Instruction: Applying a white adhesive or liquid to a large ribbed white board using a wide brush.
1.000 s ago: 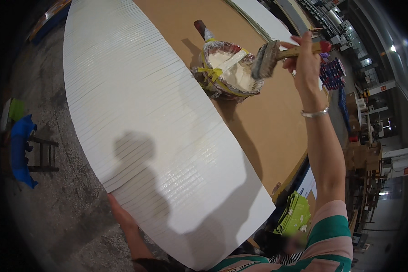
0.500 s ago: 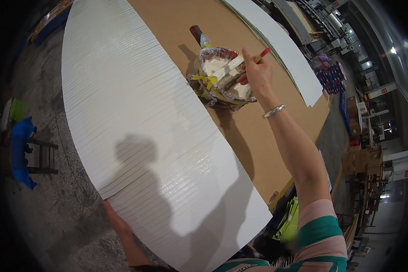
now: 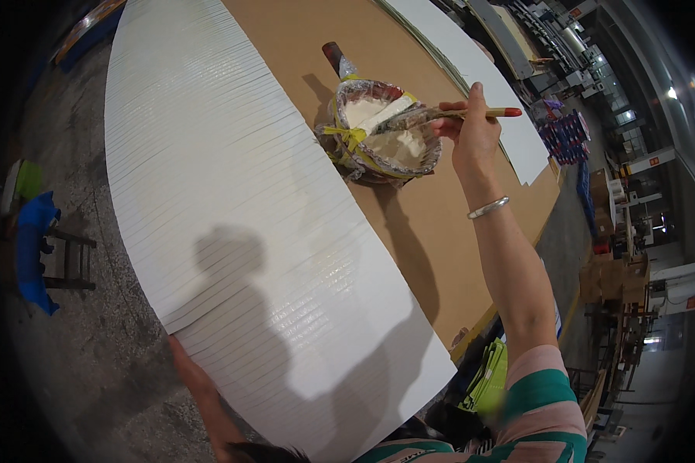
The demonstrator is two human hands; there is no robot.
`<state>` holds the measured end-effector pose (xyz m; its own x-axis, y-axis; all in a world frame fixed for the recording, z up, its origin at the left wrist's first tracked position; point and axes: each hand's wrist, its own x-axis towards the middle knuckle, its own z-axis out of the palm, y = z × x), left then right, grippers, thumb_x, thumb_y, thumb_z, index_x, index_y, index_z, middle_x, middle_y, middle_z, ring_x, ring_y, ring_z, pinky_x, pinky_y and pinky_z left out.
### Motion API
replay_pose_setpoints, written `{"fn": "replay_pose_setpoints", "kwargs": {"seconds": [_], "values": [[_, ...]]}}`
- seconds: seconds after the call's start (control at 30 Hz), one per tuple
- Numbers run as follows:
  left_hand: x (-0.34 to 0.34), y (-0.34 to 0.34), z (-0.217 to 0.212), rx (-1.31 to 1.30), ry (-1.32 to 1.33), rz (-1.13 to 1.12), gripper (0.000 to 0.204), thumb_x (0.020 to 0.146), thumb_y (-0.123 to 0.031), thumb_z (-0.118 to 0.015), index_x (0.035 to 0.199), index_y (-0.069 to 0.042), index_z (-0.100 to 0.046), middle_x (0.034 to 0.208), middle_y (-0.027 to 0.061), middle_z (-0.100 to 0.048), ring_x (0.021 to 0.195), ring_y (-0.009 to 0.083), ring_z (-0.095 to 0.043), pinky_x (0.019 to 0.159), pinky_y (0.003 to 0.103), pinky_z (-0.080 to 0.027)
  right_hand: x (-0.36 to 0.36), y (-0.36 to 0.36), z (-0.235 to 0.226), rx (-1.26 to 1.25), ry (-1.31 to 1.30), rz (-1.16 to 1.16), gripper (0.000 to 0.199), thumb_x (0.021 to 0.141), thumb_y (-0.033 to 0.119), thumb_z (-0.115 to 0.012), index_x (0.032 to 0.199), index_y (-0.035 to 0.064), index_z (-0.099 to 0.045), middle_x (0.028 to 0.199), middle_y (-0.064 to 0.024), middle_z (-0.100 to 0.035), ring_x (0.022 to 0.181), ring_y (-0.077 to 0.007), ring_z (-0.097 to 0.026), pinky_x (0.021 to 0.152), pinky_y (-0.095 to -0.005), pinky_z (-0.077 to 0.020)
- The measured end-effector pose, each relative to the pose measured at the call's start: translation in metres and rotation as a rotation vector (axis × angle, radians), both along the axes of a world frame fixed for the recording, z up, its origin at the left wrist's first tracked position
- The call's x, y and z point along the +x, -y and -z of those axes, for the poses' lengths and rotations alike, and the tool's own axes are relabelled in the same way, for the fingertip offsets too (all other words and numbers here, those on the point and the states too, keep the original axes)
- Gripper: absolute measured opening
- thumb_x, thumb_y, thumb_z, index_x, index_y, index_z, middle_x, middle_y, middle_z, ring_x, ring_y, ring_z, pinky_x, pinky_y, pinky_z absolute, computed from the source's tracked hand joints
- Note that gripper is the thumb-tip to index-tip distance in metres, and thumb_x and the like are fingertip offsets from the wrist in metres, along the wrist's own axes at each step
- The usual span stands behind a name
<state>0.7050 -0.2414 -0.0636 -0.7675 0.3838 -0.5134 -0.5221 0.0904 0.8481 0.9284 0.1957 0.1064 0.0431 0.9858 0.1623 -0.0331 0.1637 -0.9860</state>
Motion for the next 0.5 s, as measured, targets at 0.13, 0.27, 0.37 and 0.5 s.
{"fn": "replay_pose_setpoints", "kwargs": {"seconds": [0.13, 0.27, 0.37, 0.5], "values": [[-0.001, -0.001, 0.002, -0.059, -0.056, 0.005, 0.066, 0.1, -0.051, -0.033, 0.139, 0.002, -0.039, 0.137, 0.0152, -0.046, 0.122, 0.0252, -0.046, 0.102, 0.036, -0.036, 0.0, -0.002, -0.008, 0.039, -0.047, -0.044, 0.053, 0.097, 0.042, -0.048, 0.08, -0.0089, -0.053, 0.074, -0.0182, -0.061, 0.048, -0.0203, -0.062, 0.041, -0.0287, -0.0527], [-0.005, 0.002, 0.008, -0.075, -0.066, 0.017, 0.067, 0.1, -0.051, -0.032, 0.138, 0.003, -0.04, 0.136, 0.0151, -0.048, 0.12, 0.025, -0.048, 0.101, 0.035, -0.036, -0.01, 0.0, -0.001, 0.053, -0.115, -0.13, 0.051, 0.099, 0.037, -0.043, 0.084, -0.0097, -0.054, 0.077, -0.0186, -0.062, 0.053, -0.0208, -0.063, 0.047, -0.0291, -0.0551], [-0.004, 0.003, 0.009, -0.086, -0.094, 0.03, 0.067, 0.1, -0.051, -0.032, 0.137, 0.004, -0.041, 0.135, 0.0152, -0.048, 0.119, 0.0248, -0.048, 0.101, 0.035, -0.036, -0.006, 0.004, 0.02, 0.02, -0.106, -0.113, 0.046, 0.1, 0.033, -0.041, 0.084, -0.0088, -0.054, 0.08, -0.0186, -0.062, 0.053, -0.0206, -0.063, 0.048, -0.0288, -0.0547], [-0.005, 0.006, 0.014, -0.161, -0.191, 0.042, 0.067, 0.1, -0.051, -0.032, 0.136, 0.005, -0.041, 0.134, 0.0153, -0.049, 0.119, 0.0245, -0.049, 0.102, 0.035, -0.036, 0.023, 0.009, 0.021, -0.003, -0.092, -0.092, 0.04, 0.099, 0.028, -0.039, 0.09, -0.0076, -0.055, 0.09, -0.0185, -0.064, 0.054, -0.0207, -0.063, 0.051, -0.0294, -0.0538]]}}
